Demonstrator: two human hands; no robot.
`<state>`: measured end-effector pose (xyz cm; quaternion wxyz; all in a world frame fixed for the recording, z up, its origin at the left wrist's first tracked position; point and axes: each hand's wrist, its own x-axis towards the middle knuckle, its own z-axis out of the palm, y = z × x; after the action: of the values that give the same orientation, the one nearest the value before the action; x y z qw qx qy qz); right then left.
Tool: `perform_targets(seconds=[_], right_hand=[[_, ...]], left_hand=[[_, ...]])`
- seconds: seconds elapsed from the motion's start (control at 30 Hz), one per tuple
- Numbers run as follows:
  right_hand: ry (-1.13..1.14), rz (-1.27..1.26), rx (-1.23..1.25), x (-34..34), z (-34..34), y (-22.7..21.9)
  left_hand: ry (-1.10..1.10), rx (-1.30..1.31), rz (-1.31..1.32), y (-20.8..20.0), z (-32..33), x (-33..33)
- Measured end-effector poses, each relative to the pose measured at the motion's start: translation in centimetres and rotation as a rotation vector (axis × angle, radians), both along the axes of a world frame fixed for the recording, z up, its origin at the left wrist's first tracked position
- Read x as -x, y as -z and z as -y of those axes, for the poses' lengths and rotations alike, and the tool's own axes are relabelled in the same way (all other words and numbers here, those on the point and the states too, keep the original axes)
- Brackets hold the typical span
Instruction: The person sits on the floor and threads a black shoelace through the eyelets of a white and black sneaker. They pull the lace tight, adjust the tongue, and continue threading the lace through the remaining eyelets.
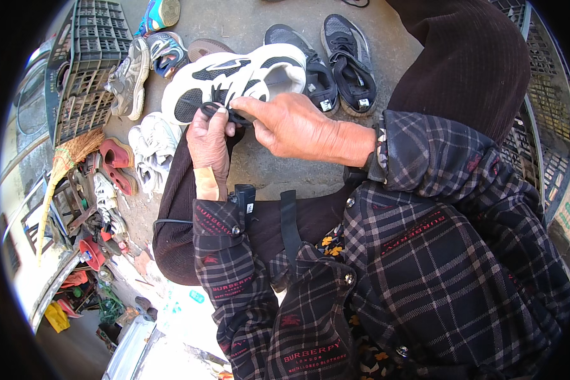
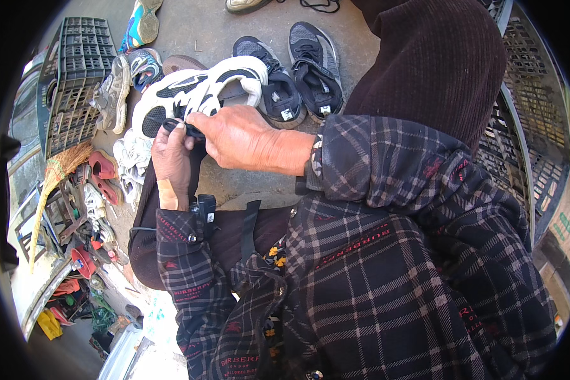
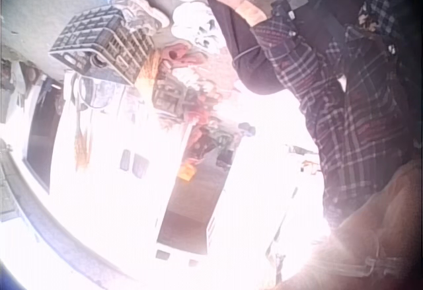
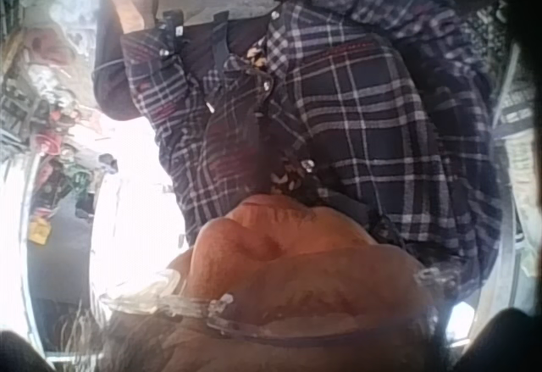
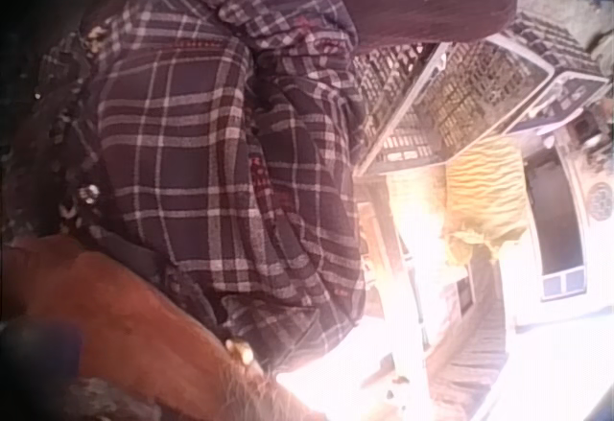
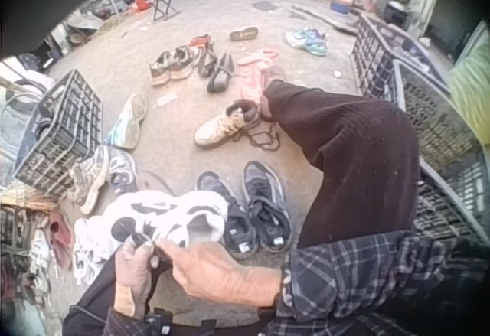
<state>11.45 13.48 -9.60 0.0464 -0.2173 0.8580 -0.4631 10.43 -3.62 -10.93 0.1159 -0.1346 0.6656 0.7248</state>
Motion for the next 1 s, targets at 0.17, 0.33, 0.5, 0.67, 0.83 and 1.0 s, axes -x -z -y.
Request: perform_targets(seconds=[0.17, 0.33, 0.5, 0.67, 0.83, 1.0], right_hand=[[0.037, -0.017, -0.056, -0.29, 0.38, -0.24], [0.029, 0.045, -0.048, -0.29, 0.38, -0.48], [0.045, 0.027, 0.011, -0.32, 0.48, -0.1], [0.049, -0.008, 0.025, -0.25, 0.5, 0.16], [0.024, 0.017, -0.009, -0.16, 0.29, -0.2], [0.015, -0.018, -0.015, 0.03, 0.32, -0.36]], left_hand=[[-0.02, 0.062, -0.023, 0.03, -0.37, -0.14], [-0.034, 0.066, -0.04, 0.14, -0.49, -0.15], [-0.039, 0.017, -0.035, 0.41, -0.31, -0.17], [-0.04, -0.016, -0.046, 0.67, -0.11, -0.14], [-0.042, -0.025, -0.049, 0.7, -0.1, -0.12], [-0.045, -0.011, -0.057, 0.64, -0.23, -0.12]])
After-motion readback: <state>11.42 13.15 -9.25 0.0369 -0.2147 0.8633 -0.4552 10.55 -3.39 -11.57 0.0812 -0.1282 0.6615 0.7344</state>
